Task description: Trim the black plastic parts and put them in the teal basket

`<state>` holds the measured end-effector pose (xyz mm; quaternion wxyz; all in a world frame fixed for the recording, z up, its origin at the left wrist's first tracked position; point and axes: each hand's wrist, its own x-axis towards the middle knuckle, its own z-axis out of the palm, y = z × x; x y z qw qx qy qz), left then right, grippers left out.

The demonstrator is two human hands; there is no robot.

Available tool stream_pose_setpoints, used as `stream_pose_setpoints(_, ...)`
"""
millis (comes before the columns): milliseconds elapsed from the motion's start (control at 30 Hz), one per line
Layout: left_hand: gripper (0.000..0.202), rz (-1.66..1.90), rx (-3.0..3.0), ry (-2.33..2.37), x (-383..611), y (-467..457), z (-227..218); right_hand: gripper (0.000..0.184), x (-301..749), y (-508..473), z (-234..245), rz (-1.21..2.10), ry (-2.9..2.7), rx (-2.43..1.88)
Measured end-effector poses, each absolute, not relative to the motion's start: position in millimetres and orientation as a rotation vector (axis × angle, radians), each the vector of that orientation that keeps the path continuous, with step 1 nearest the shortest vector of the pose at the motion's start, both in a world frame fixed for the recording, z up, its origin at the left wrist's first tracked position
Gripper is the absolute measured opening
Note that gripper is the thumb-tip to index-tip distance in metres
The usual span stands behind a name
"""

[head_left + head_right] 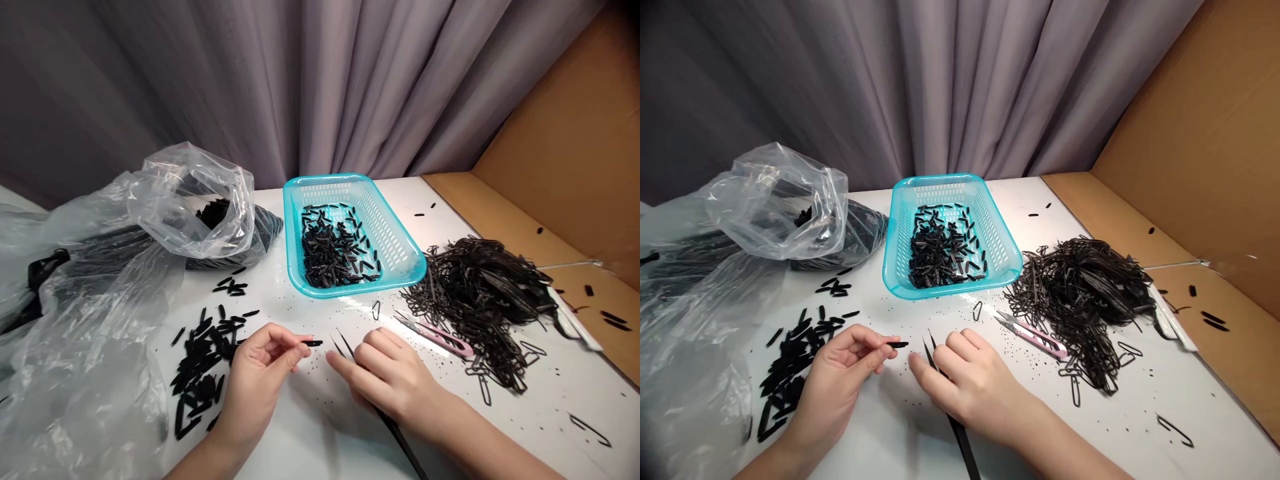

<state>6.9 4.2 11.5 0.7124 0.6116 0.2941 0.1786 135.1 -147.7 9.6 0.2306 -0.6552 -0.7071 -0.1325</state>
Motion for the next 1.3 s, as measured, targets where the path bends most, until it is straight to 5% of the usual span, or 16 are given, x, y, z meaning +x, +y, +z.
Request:
stream_pose_setpoints(133, 0.013, 0.389, 1.389, 0.678, 7, 2, 14, 0.039, 135, -144, 12, -0.275, -1.955, -1.882)
stream_pose_setpoints(900, 0.013, 0.422, 1.426, 0.679, 5, -7, 25, 0.017, 131, -147, 14, -0.449, -1.944, -1.827)
stream_pose_setpoints(1300, 0.008, 0.529, 1.648, 0.537, 37, 12, 67, 0.026, 142, -152, 5, -0.161, -1.685, -1.766)
